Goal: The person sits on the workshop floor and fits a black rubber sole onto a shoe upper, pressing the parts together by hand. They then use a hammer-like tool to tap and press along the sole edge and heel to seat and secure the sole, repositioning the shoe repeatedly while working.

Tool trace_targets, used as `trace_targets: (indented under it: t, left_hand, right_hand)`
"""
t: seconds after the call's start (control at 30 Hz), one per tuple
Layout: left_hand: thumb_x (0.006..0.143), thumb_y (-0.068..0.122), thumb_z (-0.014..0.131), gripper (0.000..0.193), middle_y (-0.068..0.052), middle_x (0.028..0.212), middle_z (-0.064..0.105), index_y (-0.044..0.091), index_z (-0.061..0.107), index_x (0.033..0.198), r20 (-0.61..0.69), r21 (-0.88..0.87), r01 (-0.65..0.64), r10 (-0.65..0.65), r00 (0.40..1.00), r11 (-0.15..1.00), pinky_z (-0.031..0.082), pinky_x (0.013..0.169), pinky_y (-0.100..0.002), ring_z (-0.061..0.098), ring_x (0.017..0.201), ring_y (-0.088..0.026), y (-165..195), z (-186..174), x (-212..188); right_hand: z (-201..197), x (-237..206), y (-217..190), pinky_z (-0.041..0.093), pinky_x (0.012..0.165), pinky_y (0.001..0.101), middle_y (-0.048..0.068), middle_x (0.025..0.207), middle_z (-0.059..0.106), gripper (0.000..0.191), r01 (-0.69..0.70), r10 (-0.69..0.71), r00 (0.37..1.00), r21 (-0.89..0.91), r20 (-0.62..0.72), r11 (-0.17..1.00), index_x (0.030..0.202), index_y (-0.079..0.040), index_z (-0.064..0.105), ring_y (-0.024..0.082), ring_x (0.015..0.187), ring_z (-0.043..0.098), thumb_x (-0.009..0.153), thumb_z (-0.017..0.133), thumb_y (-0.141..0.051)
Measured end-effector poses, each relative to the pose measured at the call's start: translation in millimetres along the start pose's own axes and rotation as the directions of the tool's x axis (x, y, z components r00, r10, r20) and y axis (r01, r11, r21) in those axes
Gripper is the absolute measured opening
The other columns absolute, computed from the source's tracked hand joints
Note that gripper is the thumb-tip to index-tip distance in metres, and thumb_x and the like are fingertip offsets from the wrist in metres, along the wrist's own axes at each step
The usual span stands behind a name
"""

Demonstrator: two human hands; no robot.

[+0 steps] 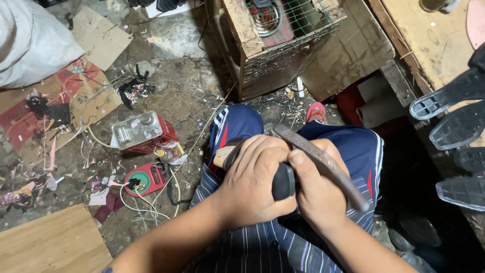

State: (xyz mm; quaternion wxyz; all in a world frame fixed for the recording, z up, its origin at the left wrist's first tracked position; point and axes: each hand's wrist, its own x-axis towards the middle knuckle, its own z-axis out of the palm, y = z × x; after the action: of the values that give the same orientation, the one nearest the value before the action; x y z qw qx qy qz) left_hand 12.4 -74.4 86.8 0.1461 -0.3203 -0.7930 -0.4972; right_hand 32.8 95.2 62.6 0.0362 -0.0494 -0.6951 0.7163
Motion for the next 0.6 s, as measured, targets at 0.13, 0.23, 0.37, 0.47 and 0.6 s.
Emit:
trace_targets:
  t: [0.13,0.23,0.37,0.47,0.6]
  left_hand:
    - [0.078,0.013,0.084,0.063,-0.011,0.123,0.059,0.007,0.047,0.128,-0.031,-0.029,-0.008,0.007,0.999,1.000,0.044,0.114,-0.047,0.060,0.116,-0.033,1.8,0.6,-3.9]
    - [0.074,0.013,0.084,0.066,-0.014,0.127,0.057,0.006,0.047,0.128,-0.067,-0.005,0.007,-0.007,0.998,1.000,0.045,0.114,-0.049,0.059,0.120,-0.036,0.5,-1.7,-8.4]
    - [0.070,0.013,0.085,0.071,-0.017,0.131,0.055,0.005,0.046,0.129,-0.087,0.035,-0.012,0.015,0.996,0.999,0.043,0.117,-0.054,0.057,0.126,-0.039,-2.1,5.0,-15.3]
    - [0.077,0.019,0.090,0.076,-0.017,0.135,0.054,0.004,0.044,0.136,-0.129,0.081,0.024,-0.013,0.992,0.996,0.041,0.119,-0.051,0.056,0.128,-0.037,3.3,15.4,-17.6]
    - [0.070,0.029,0.088,0.085,-0.019,0.139,0.052,0.003,0.042,0.137,-0.036,0.018,0.089,-0.088,0.995,0.996,0.037,0.117,-0.049,0.052,0.127,-0.039,12.1,10.9,-9.7]
  right_hand:
    - [-0.4,-1.8,-3.8,0.054,0.074,0.0309,0.013,0.092,0.066,0.015,-0.102,0.101,0.995,0.413,0.025,0.905,0.112,0.002,0.055,0.017,0.080,0.063,0.101,0.062,-0.005]
    - [-7.3,-10.8,-10.9,0.059,0.086,0.0358,0.019,0.108,0.071,0.021,-0.025,-0.013,0.995,0.360,0.103,0.932,0.115,0.002,0.052,0.021,0.094,0.069,0.097,0.063,0.000]
    - [-18.8,-25.4,-17.9,0.056,0.098,0.0382,0.023,0.121,0.071,0.025,-0.010,-0.030,0.987,0.252,0.155,0.968,0.117,0.004,0.054,0.023,0.106,0.069,0.094,0.065,0.003]
    - [-25.8,-27.7,-20.9,0.054,0.099,0.0364,0.020,0.121,0.070,0.038,0.050,-0.061,0.980,0.063,0.191,0.997,0.118,0.003,0.054,0.022,0.107,0.067,0.084,0.073,0.003]
    - [-44.9,-15.8,-26.9,0.055,0.094,0.0341,0.016,0.117,0.070,0.033,0.113,-0.121,0.944,0.042,0.307,0.993,0.111,-0.001,0.055,0.020,0.106,0.067,0.085,0.076,0.003]
